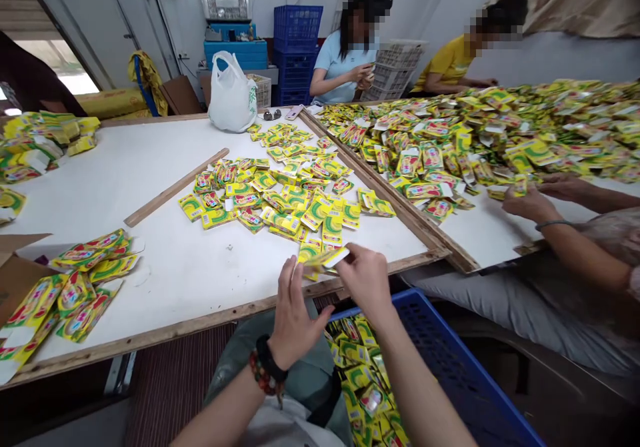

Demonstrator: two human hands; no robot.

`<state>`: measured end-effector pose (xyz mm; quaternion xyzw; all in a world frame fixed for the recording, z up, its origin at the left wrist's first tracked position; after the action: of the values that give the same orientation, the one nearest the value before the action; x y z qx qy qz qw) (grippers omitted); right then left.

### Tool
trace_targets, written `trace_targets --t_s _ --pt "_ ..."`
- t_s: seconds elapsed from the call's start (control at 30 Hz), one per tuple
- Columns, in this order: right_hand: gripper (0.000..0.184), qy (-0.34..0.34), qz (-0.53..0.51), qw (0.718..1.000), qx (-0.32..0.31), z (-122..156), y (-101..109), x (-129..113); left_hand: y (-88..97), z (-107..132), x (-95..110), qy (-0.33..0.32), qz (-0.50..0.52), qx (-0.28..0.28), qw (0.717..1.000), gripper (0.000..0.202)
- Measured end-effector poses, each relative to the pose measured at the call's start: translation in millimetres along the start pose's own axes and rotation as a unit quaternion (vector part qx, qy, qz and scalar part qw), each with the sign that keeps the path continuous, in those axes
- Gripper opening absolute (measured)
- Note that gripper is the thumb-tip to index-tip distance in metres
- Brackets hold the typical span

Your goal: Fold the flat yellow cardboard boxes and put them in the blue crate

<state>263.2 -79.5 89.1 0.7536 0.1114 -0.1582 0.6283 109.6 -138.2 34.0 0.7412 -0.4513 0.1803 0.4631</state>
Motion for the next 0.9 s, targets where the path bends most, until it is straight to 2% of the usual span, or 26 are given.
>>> trace_targets --t_s 0.07,0.13,0.2,0.3,0.4,0.47,0.53,0.57,0.63,0.7,0.73,0.8,0.87,0.9 --pt "0.031 0.003 -0.142 0.990 -0.022 23 -4 -28 -5.2 -5 -3 0.011 -0.023 0.062 0.998 0.086" --pt "0.038 0.003 -0.236 0.971 -0.047 38 -9 -46 -4.2 -9 -15 0.063 -0.021 0.094 0.993 0.080" --pt "0.042 0.001 -0.310 0.947 -0.081 43 -17 -54 1.3 -9 -31 0.122 -0.010 0.084 0.989 0.075" --pt "0.037 0.003 -0.421 0.896 -0.144 39 -32 -56 11.8 -6 -45 0.129 0.008 0.048 0.990 0.075" --pt "0.030 -0.033 -0.530 0.829 -0.174 32 -48 -55 16.9 -1 -47 0.095 0.025 0.037 0.994 0.072" --pt "0.032 -0.088 -0.613 0.762 -0.187 32 -58 -55 17.8 0 -48 0.085 0.028 0.045 0.995 0.068" --pt "0.042 -0.139 -0.683 0.686 -0.209 35 -67 -58 18.3 0 -49 0.079 0.026 0.047 0.995 0.065" --pt "0.047 -0.153 -0.706 0.657 -0.217 38 -70 -59 18.5 0 -49 0.075 0.026 0.038 0.996 0.064" --pt "0.053 -0.162 -0.727 0.629 -0.222 44 -74 -59 18.7 -1 -49 0.061 0.032 0.003 0.998 0.064" --pt "0.057 -0.163 -0.722 0.639 -0.209 48 -76 -56 19.1 -2 -47 0.044 0.038 -0.030 0.998 0.064" --pt "0.057 -0.161 -0.710 0.658 -0.191 50 -76 -53 19.2 -2 -47 0.038 0.040 -0.038 0.998 0.062" --pt "0.050 -0.129 -0.662 0.724 -0.146 52 -73 -47 18.5 -2 -46 0.027 0.049 -0.039 0.998 0.052" --pt "0.041 -0.052 -0.593 0.795 -0.114 53 -67 -46 16.6 -1 -46 0.008 0.072 -0.028 0.997 0.045" --pt "0.039 -0.004 -0.561 0.820 -0.111 54 -63 -48 15.6 -1 -47 -0.004 0.086 -0.020 0.996 0.047"
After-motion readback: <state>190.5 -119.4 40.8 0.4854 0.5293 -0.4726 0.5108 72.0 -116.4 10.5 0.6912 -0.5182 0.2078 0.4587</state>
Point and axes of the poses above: each hand's wrist, its own z-axis away from the middle knuckle, its own y-axis out of the back of the hand, x = y × z, the point moved 3 cm from there along -z, towards the middle knuckle, and after that the axes turned 4 degrees about -x, right-handed, at the moved point
